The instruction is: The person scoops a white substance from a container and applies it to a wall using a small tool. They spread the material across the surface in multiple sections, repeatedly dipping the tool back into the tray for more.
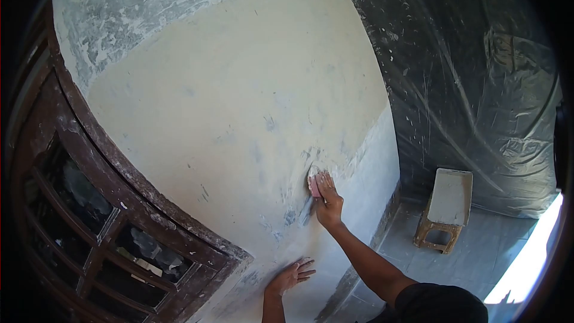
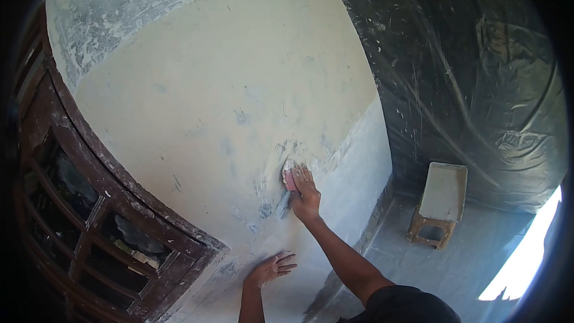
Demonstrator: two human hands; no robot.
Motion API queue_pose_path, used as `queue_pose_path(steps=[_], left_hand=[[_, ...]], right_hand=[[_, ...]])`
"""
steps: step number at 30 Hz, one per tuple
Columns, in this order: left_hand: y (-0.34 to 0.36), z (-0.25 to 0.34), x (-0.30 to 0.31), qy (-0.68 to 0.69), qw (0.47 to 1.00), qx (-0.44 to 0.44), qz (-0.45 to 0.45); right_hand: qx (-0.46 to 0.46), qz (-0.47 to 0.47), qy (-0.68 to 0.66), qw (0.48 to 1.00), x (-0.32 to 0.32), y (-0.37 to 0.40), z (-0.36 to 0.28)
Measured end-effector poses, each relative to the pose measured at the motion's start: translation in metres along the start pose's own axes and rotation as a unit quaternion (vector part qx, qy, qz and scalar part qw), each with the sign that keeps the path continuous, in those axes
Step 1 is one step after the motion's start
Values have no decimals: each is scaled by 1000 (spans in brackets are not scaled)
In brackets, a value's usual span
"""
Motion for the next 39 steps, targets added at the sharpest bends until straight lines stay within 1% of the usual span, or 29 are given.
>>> queue_pose_path(steps=[3,7,9,10,11,13,14,15,16,17,18,19,21,22,25,26,27,28,29,30,31,32,33,35,39], left_hand=[[-4,2,-7,27,1000,4,2],[-9,-2,-1,12,1000,-6,-16],[-13,-14,18,-4,1000,0,10],[-14,-13,18,-10,1000,-14,20],[-14,-13,18,-13,1000,-13,18],[-8,1,-4,-34,999,-26,-7],[-9,2,-4,-33,999,-26,-9],[-9,1,-2,-33,999,-22,-9],[-8,-2,0,-32,999,-17,-7],[-6,-3,1,-28,999,-18,-4],[-7,-4,2,-30,1000,-7,-4],[-7,-4,3,-34,999,3,-5],[-4,-7,4,-30,1000,5,6],[-3,-9,6,-27,999,11,16],[-6,-19,20,-48,998,18,29],[-8,-21,24,-51,998,16,26],[-11,-24,31,-49,998,12,45],[-10,-28,38,-45,997,10,66],[-5,-25,34,-43,997,11,64],[-1,-17,22,-20,999,19,39],[4,-16,14,5,1000,26,15],[4,-16,14,1,1000,-4,-27],[10,-16,10,6,1000,-3,-29],[18,-5,2,20,999,-31,-4],[19,-5,1,46,998,-48,-10]], right_hand=[[-17,-30,9,999,-10,36,-4],[-12,-113,-2,993,-5,96,-25],[-9,-153,-26,988,5,128,-37],[-11,-184,-7,983,12,139,-41],[-11,-181,-6,983,20,138,-38],[-66,-171,-100,978,37,131,-31],[-47,-117,-77,989,48,108,-27],[-47,-82,-34,995,59,75,-27],[-76,-30,-29,996,61,48,-15],[-110,4,-53,993,62,20,-6],[-67,40,-1,997,62,-7,-10],[-82,82,-34,993,53,-21,-3],[-40,60,10,997,25,-23,-15],[-42,34,20,998,8,-10,-29],[-42,-44,16,998,-13,71,-65],[-42,-83,-17,996,-13,104,-71],[-40,-123,-49,990,-11,130,-76],[-57,-150,-76,984,-1,146,-79],[-76,-178,-103,976,7,158,-81],[-228,-172,-149,947,12,168,-59],[-375,-162,-190,893,16,180,-44],[-398,-109,-237,880,25,174,-42],[-425,-80,-322,842,27,171,-35],[-462,-40,-387,797,37,155,-43],[-478,-35,-355,803,55,156,-42]])
Point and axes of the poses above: each hand's wrist, its own y-axis away from the middle knuckle, its own x-axis out of the back of the hand, z = x × y, the point moved 8 cm from there along -y, towards the middle knuckle, and after that the axes turned 9 degrees about y, right-handed, at the moved point
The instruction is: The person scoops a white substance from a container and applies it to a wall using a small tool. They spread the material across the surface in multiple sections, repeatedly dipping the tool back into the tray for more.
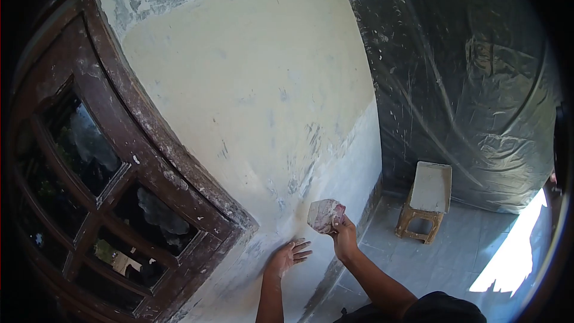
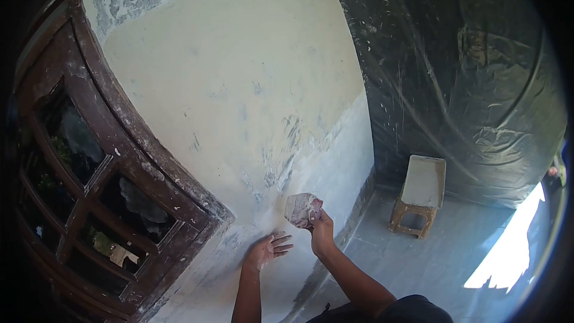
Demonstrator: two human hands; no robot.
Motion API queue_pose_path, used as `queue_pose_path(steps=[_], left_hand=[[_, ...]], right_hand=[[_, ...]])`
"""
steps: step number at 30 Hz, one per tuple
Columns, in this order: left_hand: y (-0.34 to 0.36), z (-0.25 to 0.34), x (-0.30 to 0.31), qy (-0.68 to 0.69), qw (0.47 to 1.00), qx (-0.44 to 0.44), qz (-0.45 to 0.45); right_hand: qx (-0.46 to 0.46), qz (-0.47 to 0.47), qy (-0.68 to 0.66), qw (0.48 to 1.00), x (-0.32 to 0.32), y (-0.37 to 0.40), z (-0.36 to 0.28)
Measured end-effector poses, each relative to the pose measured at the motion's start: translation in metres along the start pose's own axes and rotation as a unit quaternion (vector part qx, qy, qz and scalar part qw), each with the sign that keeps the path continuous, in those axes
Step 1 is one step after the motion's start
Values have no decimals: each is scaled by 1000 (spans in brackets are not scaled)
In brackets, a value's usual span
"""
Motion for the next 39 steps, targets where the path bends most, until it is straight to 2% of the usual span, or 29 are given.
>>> queue_pose_path(steps=[4,6,9,10,12,14,16,20,22,26,28,30,35,38,39], left_hand=[[-10,-10,-13,48,999,-2,-21],[-19,-20,-18,61,998,-10,-1],[-37,-45,-37,129,991,18,-28],[-45,-55,-47,136,990,33,-32],[-65,-66,-60,76,997,-2,-7],[-92,-89,-69,131,991,-8,-6],[-120,-106,-78,131,989,-19,64],[-181,-152,-122,178,978,9,108],[-212,-176,-153,201,971,24,125],[-272,-218,-212,199,967,58,150],[-293,-241,-229,208,958,73,180],[-316,-260,-244,249,953,52,166],[-362,-312,-244,292,936,58,188],[-384,-343,-236,295,923,85,234],[-390,-350,-236,282,919,114,251]], right_hand=[[-41,39,0,998,24,13,4],[-54,53,7,997,40,15,4],[-45,13,-68,997,66,9,-3],[-47,30,-63,996,85,7,-2],[-67,27,-46,996,119,2,-2],[-79,57,-16,995,159,-2,-9],[-88,95,-8,992,196,-8,-24],[-81,120,2,989,271,-21,-62],[-76,177,-8,981,315,-27,-83],[-59,225,3,973,411,-40,-127],[-73,252,50,964,469,-44,-145],[-84,278,88,953,516,-42,-163],[-108,356,153,915,575,-54,-185],[-126,374,237,888,607,-73,-177],[-122,355,338,863,619,-84,-176]])
Point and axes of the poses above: each hand's wrist, its own y-axis away from the middle knuckle, its own x-axis out of the back of the hand, z = x × y, the point moved 8 cm from there along -y, towards the middle knuckle, and after that the axes turned 9 degrees about y, right-handed, at the moved point
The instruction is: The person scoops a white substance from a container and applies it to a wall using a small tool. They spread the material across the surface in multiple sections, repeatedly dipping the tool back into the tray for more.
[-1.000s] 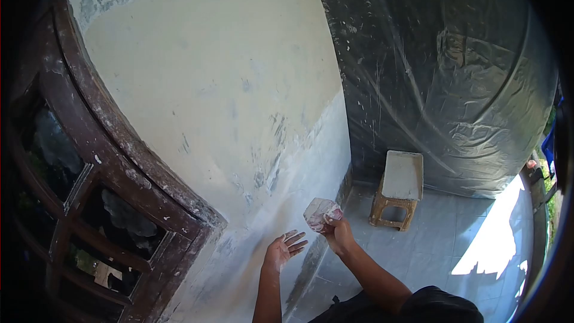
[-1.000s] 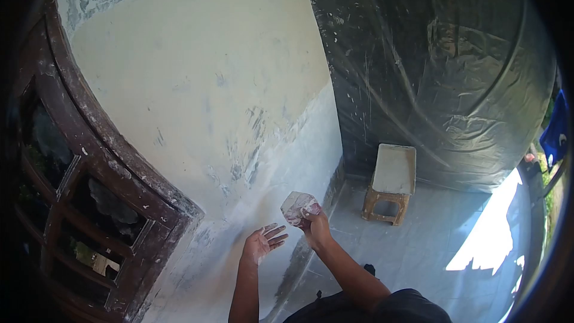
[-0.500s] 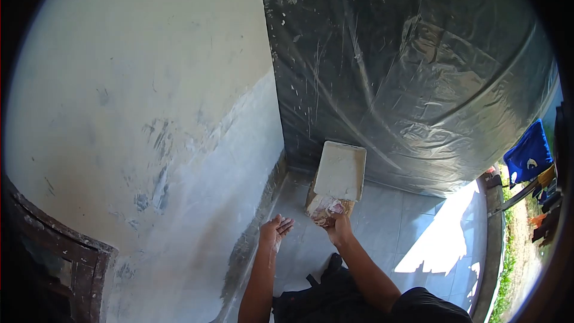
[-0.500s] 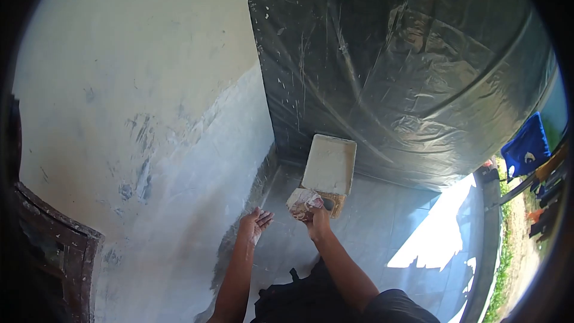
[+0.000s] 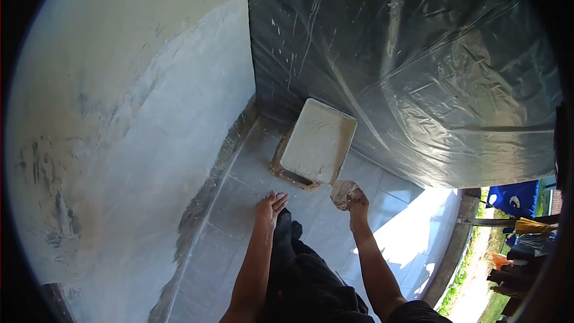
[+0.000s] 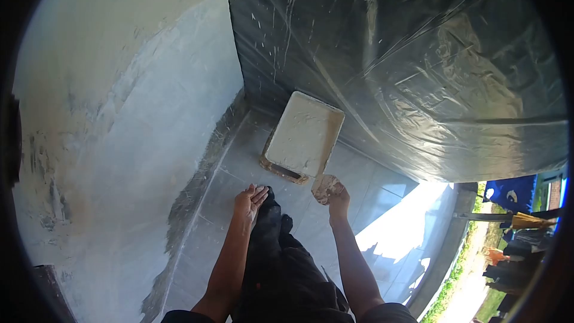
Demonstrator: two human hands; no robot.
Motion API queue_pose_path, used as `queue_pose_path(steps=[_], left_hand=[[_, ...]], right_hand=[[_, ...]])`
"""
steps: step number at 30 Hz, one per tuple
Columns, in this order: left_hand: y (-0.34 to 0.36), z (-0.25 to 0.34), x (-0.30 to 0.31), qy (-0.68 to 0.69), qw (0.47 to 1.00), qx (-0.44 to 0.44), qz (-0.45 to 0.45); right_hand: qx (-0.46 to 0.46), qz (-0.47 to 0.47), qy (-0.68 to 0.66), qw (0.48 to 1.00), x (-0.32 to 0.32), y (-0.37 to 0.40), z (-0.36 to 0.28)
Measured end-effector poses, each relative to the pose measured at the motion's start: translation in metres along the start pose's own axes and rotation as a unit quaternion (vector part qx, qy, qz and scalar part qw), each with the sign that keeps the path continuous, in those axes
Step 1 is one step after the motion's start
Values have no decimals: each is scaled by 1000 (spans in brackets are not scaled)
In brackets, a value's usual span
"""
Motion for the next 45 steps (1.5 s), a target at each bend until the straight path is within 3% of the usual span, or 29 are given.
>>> queue_pose_path(steps=[1,2,4,11,15,17,23,45], left_hand=[[-10,-8,3,-17,999,21,25],[-22,-16,7,-35,997,37,64],[-47,-33,7,-37,995,60,77],[-130,-134,18,-117,977,175,17],[-157,-164,-1,-86,972,220,-14],[-167,-170,-8,-42,976,212,1],[-175,-174,-18,13,974,226,-11],[-169,-166,-31,50,963,261,-47]], right_hand=[[42,4,96,994,-4,-12,-1],[29,6,103,994,-6,-26,5],[74,-13,330,941,-19,-49,-5],[92,-101,481,866,-68,-138,19],[41,-166,503,847,-89,-170,41],[113,-185,546,809,-104,-176,44],[150,-208,551,794,-125,-175,39],[143,-279,503,805,-143,-178,52]])
Point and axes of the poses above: each hand's wrist, its own y-axis away from the middle knuckle, its own x-axis out of the back of the hand, z = x × y, the point moved 8 cm from there along -y, towards the middle knuckle, and after that the axes turned 9 degrees about y, right-handed, at the moved point
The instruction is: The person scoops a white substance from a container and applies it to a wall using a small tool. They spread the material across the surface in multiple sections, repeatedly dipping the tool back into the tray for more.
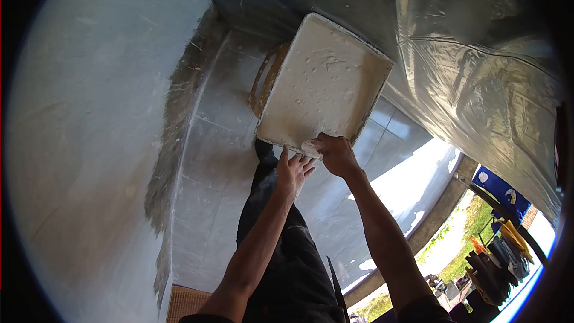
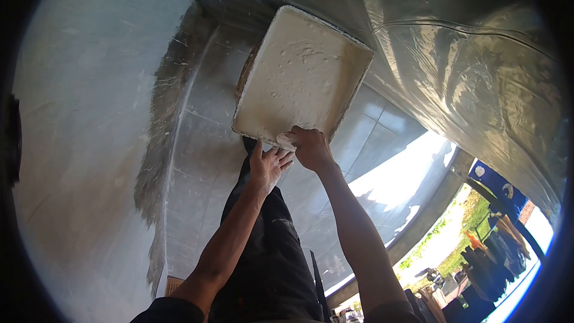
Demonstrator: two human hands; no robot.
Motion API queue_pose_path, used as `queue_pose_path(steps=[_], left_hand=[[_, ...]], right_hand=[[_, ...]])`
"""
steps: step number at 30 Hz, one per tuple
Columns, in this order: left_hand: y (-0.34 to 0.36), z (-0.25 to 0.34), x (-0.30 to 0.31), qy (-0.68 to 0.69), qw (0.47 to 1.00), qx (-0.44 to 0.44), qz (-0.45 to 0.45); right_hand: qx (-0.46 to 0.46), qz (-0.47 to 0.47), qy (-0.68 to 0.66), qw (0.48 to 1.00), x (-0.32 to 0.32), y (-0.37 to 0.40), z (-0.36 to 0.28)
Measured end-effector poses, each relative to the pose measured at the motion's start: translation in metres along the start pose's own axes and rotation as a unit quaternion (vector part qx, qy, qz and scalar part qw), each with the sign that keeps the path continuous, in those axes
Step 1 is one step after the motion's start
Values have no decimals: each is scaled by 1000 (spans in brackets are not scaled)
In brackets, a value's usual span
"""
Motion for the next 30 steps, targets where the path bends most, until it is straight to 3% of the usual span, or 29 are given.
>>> queue_pose_path(steps=[5,10,12,14,16,17,19,20,22,25,28,30], left_hand=[[1,1,-1,0,1000,1,0],[-2,0,10,16,1000,14,15],[5,1,7,19,1000,17,16],[13,3,9,17,997,16,76],[24,6,4,13,995,13,94],[32,7,3,11,993,12,113],[49,10,-3,-3,995,-2,101],[58,11,-6,-14,995,-8,95],[78,15,-17,-16,996,-27,81],[108,22,-33,-4,997,-60,56],[145,31,-57,-1,995,-98,12],[173,41,-73,-20,991,-135,-12]], right_hand=[[-32,-57,-2,998,-5,-13,11],[4,-113,35,993,-3,-36,27],[-13,-144,-61,988,-5,-37,38],[-22,-122,-72,990,2,-30,46],[-96,-116,-213,965,7,-16,55],[-87,-111,-212,967,10,-8,54],[-124,-91,-423,893,8,13,56],[-111,-86,-422,895,10,23,51],[-72,-53,-616,783,18,44,32],[13,-47,-721,691,27,72,3],[41,-20,-763,644,36,99,-31],[84,-1,-761,643,45,118,-66]])
Point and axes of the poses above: each hand's wrist, its own y-axis away from the middle knuckle, its own x-axis out of the back of the hand, z = x × y, the point moved 8 cm from there along -y, towards the middle knuckle, and after that the axes turned 9 degrees about y, right-handed, at the moved point
